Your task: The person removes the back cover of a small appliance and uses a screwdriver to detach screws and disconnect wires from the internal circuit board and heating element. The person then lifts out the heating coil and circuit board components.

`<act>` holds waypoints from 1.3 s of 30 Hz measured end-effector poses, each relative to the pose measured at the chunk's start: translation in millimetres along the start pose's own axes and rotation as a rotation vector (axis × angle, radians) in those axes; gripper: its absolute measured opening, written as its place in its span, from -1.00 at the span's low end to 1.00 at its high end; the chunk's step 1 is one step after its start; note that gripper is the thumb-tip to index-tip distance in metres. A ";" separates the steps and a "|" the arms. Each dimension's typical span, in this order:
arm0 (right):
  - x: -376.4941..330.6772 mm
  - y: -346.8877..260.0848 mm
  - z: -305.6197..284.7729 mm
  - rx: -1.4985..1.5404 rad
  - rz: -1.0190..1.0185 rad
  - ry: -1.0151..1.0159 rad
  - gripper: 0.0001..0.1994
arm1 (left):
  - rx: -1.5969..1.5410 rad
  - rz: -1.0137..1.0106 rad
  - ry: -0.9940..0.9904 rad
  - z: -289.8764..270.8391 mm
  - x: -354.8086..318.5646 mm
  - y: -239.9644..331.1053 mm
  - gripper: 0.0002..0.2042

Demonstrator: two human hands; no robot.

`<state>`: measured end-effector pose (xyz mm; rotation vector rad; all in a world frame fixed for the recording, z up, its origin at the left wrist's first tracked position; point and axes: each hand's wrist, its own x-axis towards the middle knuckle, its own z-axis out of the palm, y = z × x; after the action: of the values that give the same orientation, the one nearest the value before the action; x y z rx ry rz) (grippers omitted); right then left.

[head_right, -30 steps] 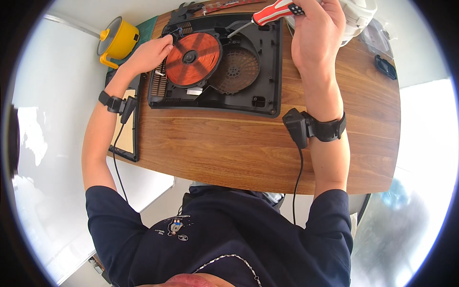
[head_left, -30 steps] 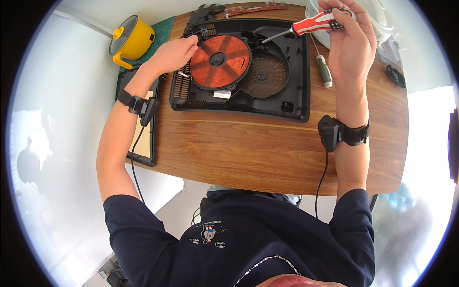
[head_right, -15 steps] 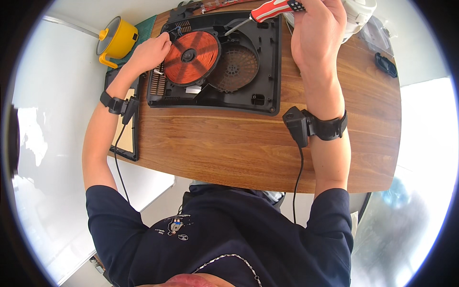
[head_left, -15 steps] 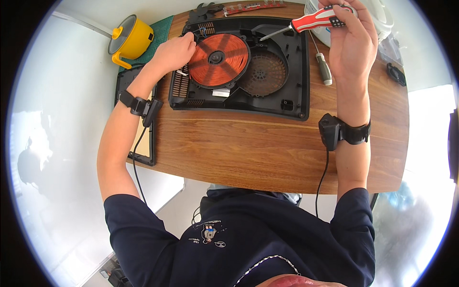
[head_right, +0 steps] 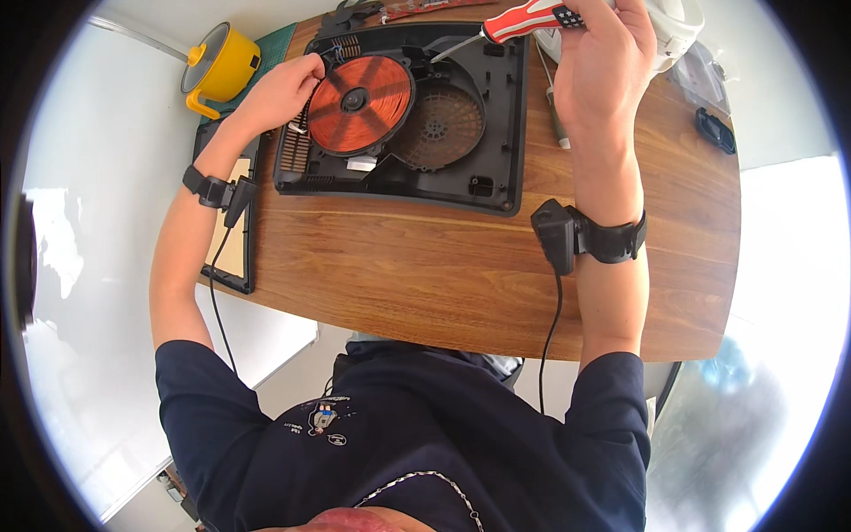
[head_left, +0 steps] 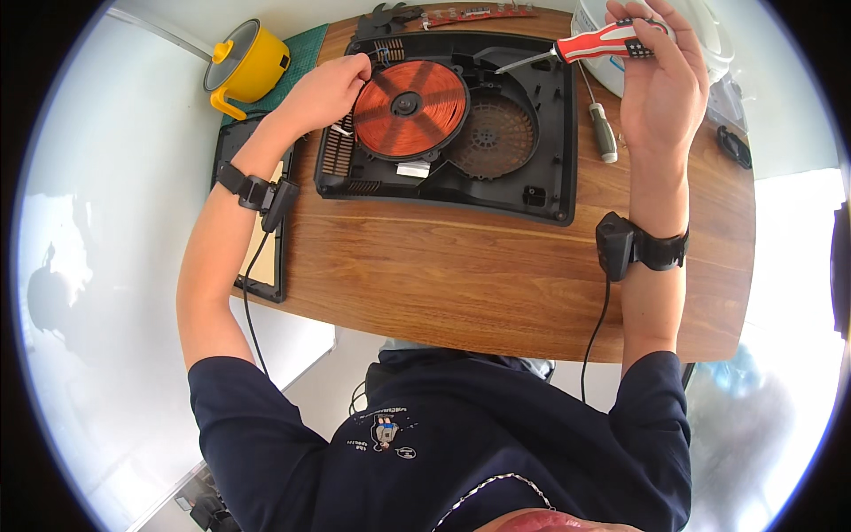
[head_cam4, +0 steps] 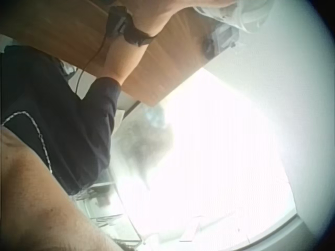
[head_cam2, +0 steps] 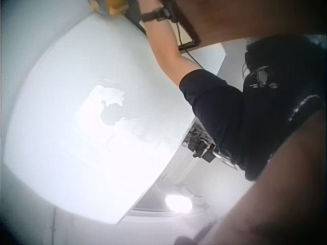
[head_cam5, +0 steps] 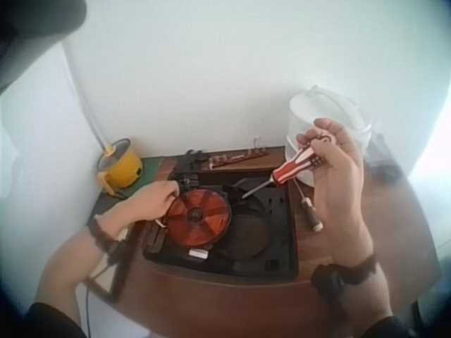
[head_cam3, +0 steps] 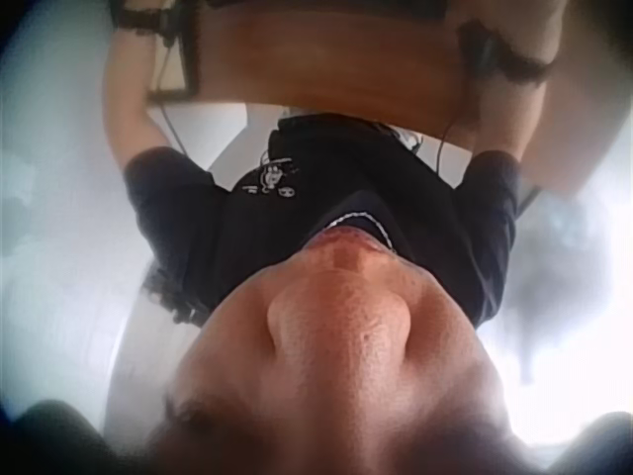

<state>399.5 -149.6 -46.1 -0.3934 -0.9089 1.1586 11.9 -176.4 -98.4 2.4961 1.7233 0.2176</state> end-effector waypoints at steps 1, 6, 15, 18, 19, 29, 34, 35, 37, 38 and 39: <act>1.1 0.9 -0.5 -0.011 0.005 0.015 -0.70 | -0.004 0.014 -0.010 -4.8 0.7 0.6 -0.90; -0.2 1.2 0.9 -0.022 0.003 0.054 -0.66 | 0.040 0.115 -0.009 -7.2 1.3 -4.8 -0.91; 10.8 -17.2 6.3 -0.079 -0.129 0.108 -0.61 | 0.106 0.132 0.044 -9.8 9.3 -2.1 -0.91; 13.5 -25.9 11.2 -0.079 -0.151 0.148 -0.61 | 0.080 0.141 0.046 -18.0 16.6 1.9 -0.92; 15.1 -29.6 11.3 -0.085 -0.140 0.172 -0.60 | 0.062 0.144 0.060 -20.2 17.6 5.2 -0.91; 36.7 -77.9 -43.1 -0.019 -0.249 0.081 -0.52 | -0.119 0.069 0.086 -43.6 49.6 70.5 -0.91; 40.7 -104.7 -76.1 -0.097 -0.452 0.019 -0.53 | -0.313 0.063 0.094 -32.9 78.0 144.2 -0.92; 40.1 -109.5 -84.3 -0.074 -0.487 -0.035 -0.54 | -0.363 0.071 0.086 -31.1 78.3 166.0 -0.92; 55.6 -128.9 -110.9 0.003 -0.358 -0.042 -0.58 | -0.366 0.159 0.041 -20.6 80.9 203.4 -0.93; 63.7 -140.3 -124.0 0.048 -0.295 -0.039 -0.60 | -0.382 0.222 0.026 -16.6 83.1 220.6 -0.93; 106.3 -168.8 -165.7 0.139 -0.074 0.059 -0.63 | -0.367 0.251 0.023 -12.8 84.3 237.4 -0.93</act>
<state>644.3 -89.4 14.8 -0.2779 -0.7801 1.1294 257.6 -181.7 -41.9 2.4261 1.2343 0.5313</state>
